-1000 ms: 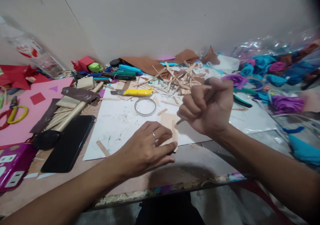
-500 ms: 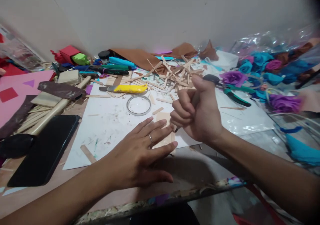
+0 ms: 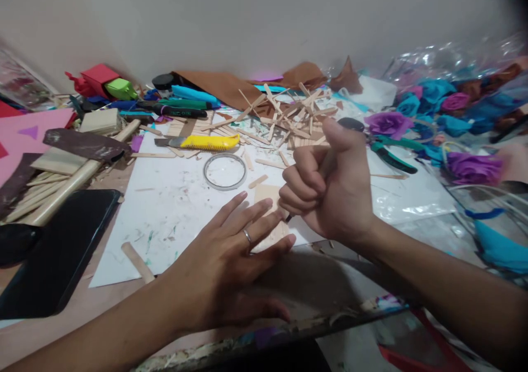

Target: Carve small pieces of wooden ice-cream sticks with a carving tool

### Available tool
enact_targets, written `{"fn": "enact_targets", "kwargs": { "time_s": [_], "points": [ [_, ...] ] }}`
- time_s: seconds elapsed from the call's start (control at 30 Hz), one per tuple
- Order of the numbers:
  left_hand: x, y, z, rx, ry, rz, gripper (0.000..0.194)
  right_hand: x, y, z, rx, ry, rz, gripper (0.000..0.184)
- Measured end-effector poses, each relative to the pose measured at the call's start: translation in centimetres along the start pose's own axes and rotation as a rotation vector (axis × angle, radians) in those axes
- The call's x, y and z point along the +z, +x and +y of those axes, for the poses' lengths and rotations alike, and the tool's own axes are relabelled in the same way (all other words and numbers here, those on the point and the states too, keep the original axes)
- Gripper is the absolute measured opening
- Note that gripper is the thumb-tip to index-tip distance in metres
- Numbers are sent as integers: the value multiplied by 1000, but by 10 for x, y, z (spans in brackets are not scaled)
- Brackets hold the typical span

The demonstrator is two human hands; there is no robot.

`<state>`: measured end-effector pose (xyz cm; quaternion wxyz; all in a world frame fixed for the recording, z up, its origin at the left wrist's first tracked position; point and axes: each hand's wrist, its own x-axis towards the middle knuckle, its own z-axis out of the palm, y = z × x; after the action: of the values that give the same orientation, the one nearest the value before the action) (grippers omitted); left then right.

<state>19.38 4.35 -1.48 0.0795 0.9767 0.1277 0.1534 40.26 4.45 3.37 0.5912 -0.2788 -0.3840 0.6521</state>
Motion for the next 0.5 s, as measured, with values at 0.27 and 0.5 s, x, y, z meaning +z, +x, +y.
{"fn": "enact_targets", "kwargs": {
  "time_s": [0.27, 0.5],
  "points": [
    [5, 0, -1, -2, 0, 18, 70, 1, -1, 3, -25, -56, 25, 78],
    [4, 1, 0, -11, 8, 17, 69, 4, -5, 3, -36, -28, 40, 75]
  ]
}}
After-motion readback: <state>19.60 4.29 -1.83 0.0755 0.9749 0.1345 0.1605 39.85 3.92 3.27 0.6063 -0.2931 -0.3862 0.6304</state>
